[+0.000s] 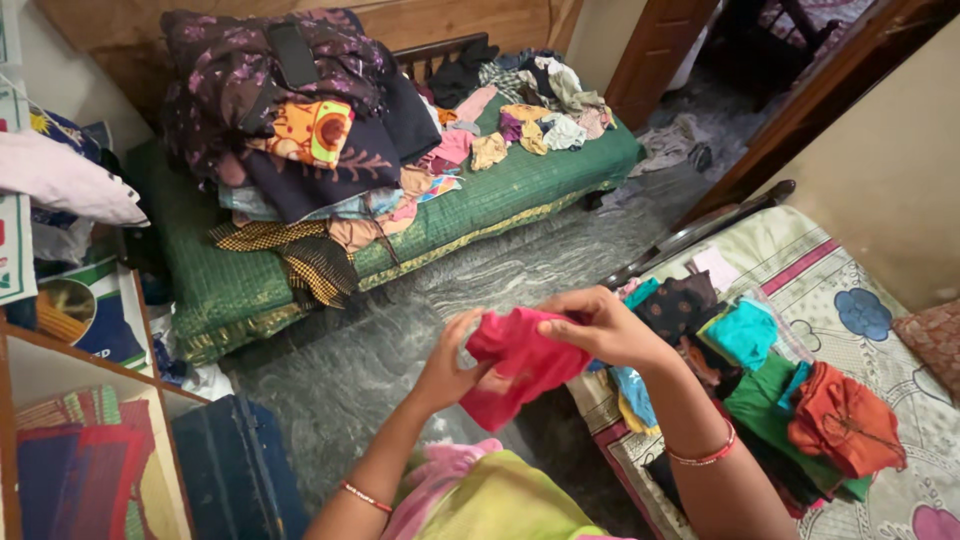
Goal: The person picks up clothing items from a bed, folds them by hand, and places them onto a sorted stack on another bed.
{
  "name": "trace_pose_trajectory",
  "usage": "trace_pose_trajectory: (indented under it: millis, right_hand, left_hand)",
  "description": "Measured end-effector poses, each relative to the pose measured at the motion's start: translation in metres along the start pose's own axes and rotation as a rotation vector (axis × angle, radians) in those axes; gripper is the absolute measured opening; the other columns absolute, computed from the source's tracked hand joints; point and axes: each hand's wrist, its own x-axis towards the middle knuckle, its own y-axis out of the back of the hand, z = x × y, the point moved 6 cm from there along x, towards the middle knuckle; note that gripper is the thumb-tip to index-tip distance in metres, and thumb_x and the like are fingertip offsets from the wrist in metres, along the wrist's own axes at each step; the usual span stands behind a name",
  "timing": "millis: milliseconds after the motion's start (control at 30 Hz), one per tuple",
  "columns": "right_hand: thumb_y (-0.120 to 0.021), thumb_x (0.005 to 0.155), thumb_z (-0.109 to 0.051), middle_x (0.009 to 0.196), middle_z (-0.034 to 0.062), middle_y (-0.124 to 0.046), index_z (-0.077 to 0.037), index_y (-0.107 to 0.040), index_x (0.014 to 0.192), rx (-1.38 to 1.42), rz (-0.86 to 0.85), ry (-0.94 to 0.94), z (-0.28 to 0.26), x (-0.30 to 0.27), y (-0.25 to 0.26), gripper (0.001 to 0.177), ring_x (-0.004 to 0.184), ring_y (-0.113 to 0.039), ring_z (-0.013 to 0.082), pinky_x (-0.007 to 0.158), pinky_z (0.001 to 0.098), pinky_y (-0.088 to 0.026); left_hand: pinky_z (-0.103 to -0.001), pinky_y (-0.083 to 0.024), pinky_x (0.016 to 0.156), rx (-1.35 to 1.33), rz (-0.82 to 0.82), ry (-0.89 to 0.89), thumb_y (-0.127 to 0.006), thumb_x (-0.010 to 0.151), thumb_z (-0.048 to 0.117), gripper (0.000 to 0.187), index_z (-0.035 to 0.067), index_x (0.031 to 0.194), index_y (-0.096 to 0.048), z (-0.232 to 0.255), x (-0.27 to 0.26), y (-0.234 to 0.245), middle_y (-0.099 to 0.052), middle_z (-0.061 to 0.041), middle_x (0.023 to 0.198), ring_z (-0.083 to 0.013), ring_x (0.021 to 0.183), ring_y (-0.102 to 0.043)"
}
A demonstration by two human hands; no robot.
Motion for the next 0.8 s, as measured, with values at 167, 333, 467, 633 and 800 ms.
trace_pose_trajectory:
  millis: [167,333,467,633,800]
  right_hand:
    - [-0.074,0.092,-0.01,0.101,0.0025,-0.076,0.005,-0.075,0.109,0.013,0.051,-0.024,0.012,-0.024,0.031,0.023,0.094,-0.065,0.0078,0.084,0.0267,-0.054]
    - [-0.072,0.088,-0.009,0.099,0.0009,-0.076,-0.004,-0.073,0.114,0.027,0.309,-0.133,0.031,-0.045,0.068,0.027,0.091,-0.068,0.0081,0.081,0.0267,-0.054]
    - [-0.073,0.091,-0.006,0.101,0.0009,-0.074,-0.001,-0.077,0.112,0.031,0.326,-0.041,0.054,-0.046,0.075,0.022,0.094,-0.065,0.0078,0.085,0.0261,-0.052]
    - [-0.069,0.086,0.0,0.102,0.0021,-0.075,0.001,-0.075,0.108,0.115,0.306,0.012,0.071,-0.044,0.076,0.023,0.096,-0.068,0.0094,0.088,0.0263,-0.053]
    - [-0.065,0.085,-0.012,0.085,0.0066,-0.078,-0.002,-0.075,0.097,-0.047,0.146,-0.177,0.065,-0.032,0.024,0.018,0.078,-0.077,0.0174,0.074,0.0316,-0.062]
  left_hand:
    - [-0.039,-0.049,0.107,-0.178,-0.098,-0.012,-0.081,0.082,0.002,0.034,0.006,0.113,-0.068,-0.012,0.008,-0.013,-0.069,-0.017,0.132,-0.0312,0.127,-0.065]
    - [-0.036,-0.054,0.085,-0.401,-0.178,0.494,-0.075,0.088,0.004,0.041,0.01,0.126,-0.062,0.006,0.013,0.001,-0.069,-0.021,0.1,-0.0328,0.09,-0.071]
    - [-0.035,-0.052,0.096,-0.146,-0.248,0.16,-0.068,0.087,0.003,0.055,0.01,0.14,-0.055,0.08,0.043,0.018,-0.065,-0.015,0.136,-0.0271,0.115,-0.07]
    - [-0.039,-0.052,0.101,0.057,-0.377,-0.013,-0.064,0.082,0.001,0.054,0.011,0.135,-0.063,0.112,0.057,0.018,-0.071,-0.017,0.128,-0.0334,0.116,-0.068]
    - [-0.037,-0.056,0.093,0.031,-0.319,0.234,-0.067,0.08,0.007,0.055,0.012,0.134,-0.062,0.1,0.046,0.001,-0.072,-0.014,0.114,-0.0293,0.103,-0.071]
